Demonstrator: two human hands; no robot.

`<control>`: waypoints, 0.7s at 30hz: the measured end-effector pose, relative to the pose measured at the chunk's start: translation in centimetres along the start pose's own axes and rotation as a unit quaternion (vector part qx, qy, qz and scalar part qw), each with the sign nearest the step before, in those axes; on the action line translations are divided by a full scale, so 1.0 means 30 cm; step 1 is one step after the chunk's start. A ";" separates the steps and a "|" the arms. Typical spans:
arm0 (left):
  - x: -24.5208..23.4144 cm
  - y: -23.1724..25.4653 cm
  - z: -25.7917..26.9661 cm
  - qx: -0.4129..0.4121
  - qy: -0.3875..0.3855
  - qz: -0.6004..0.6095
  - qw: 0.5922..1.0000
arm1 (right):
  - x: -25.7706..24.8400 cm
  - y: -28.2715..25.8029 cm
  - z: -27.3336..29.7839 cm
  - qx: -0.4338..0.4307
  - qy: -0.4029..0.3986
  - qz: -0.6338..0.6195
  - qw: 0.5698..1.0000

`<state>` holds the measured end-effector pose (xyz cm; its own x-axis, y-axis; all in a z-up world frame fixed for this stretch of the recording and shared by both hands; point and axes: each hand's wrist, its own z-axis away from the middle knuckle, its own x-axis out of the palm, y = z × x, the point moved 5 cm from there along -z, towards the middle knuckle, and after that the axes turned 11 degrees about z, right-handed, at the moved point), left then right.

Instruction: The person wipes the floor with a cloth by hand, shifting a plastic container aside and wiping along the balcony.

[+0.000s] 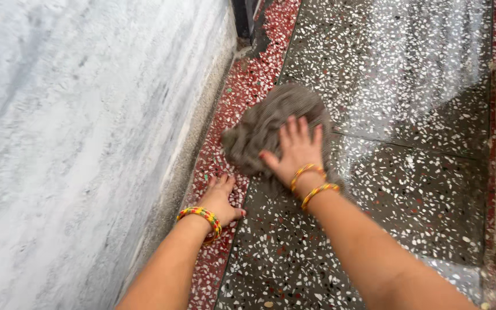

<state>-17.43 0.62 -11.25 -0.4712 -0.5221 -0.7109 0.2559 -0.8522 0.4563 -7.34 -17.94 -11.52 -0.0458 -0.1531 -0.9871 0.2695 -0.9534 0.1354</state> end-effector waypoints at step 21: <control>-0.187 0.106 0.616 0.065 0.306 -0.068 0.947 | 0.017 -0.218 0.313 -0.206 0.017 -0.062 0.976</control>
